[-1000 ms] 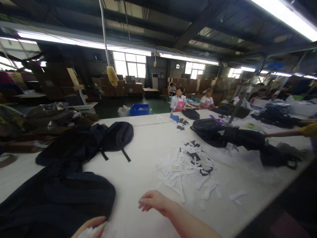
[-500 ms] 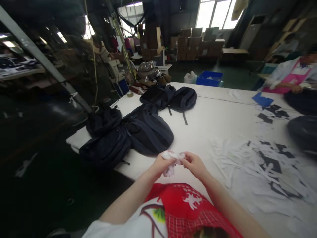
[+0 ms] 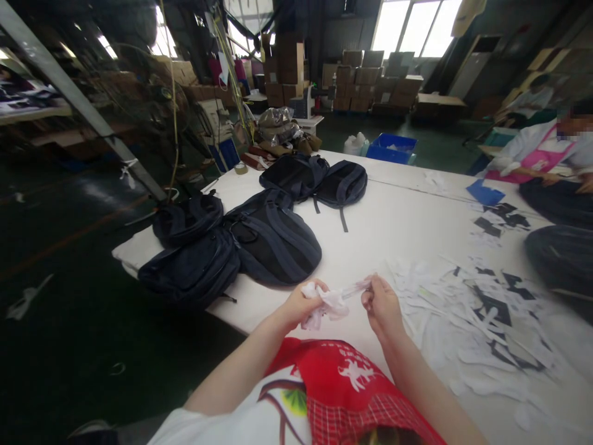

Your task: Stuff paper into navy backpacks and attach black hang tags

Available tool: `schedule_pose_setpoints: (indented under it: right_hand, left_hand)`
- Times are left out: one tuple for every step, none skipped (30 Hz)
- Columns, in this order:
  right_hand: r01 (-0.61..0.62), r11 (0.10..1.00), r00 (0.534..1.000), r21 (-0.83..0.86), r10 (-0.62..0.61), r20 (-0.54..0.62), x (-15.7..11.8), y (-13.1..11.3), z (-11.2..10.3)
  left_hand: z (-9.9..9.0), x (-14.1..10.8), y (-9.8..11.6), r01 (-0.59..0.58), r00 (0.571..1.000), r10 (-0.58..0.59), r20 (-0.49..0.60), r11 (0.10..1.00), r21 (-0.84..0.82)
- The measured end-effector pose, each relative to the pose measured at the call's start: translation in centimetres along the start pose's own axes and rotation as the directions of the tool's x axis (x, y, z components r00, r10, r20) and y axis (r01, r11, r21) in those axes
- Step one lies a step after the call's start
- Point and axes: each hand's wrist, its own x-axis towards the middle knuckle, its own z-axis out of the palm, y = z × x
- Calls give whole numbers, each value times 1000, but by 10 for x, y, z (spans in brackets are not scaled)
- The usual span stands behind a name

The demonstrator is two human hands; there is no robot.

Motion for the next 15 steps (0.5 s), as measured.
schedule_pose_setpoints:
  right_hand:
    - [-5,999,1000,32,6,-19,2,-1,-1]
    - [-5,998,999,56,7,-36,4,-3,-2]
    - [-7,997,999,76,11,-49,6,-6,-5]
    - [-10,996,998,94,15,-61,10,-10,-9]
    - [-12,994,997,110,20,-75,14,-15,-14]
    - [-12,992,995,128,25,-95,18,-21,-20]
    - [-5,989,991,148,24,-128,23,-27,-27]
    - [9,986,986,167,19,-168,28,-33,-34]
    - [27,983,978,182,12,-208,33,-39,-42]
    - [45,981,970,191,3,-243,36,-43,-49]
    - [52,980,964,191,0,-266,38,-45,-55]
    - [42,982,963,184,9,-270,38,-45,-60]
    - [8,986,968,164,34,-250,36,-41,-64]
    - [-49,991,974,127,75,-212,32,-35,-66]
    - [-122,991,980,62,131,-153,25,-26,-67]
  left_hand:
    - [-1,-2,2,11,997,-13,71,999,30]
    - [-2,-4,3,24,989,-33,145,998,64]
    - [-4,-7,5,34,978,-53,204,995,95]
    - [-5,-9,6,39,969,-67,237,992,120]
    - [-8,-11,7,43,968,-76,241,990,137]
    - [-11,-12,7,45,973,-77,218,988,148]
    - [-15,-12,7,46,982,-72,172,987,152]
    - [-20,-12,6,49,991,-67,114,987,154]
    - [-26,-11,5,54,996,-64,55,986,156]
    - [-32,-10,4,61,998,-62,5,986,153]
    - [-39,-9,2,65,997,-60,-39,988,141]
    - [-45,-9,1,70,996,-61,-70,990,122]
    - [-51,-9,-1,75,994,-66,-86,991,107]
    - [-55,-10,-3,84,994,-75,-82,991,107]
    - [-57,-12,-6,96,994,-90,-56,988,123]
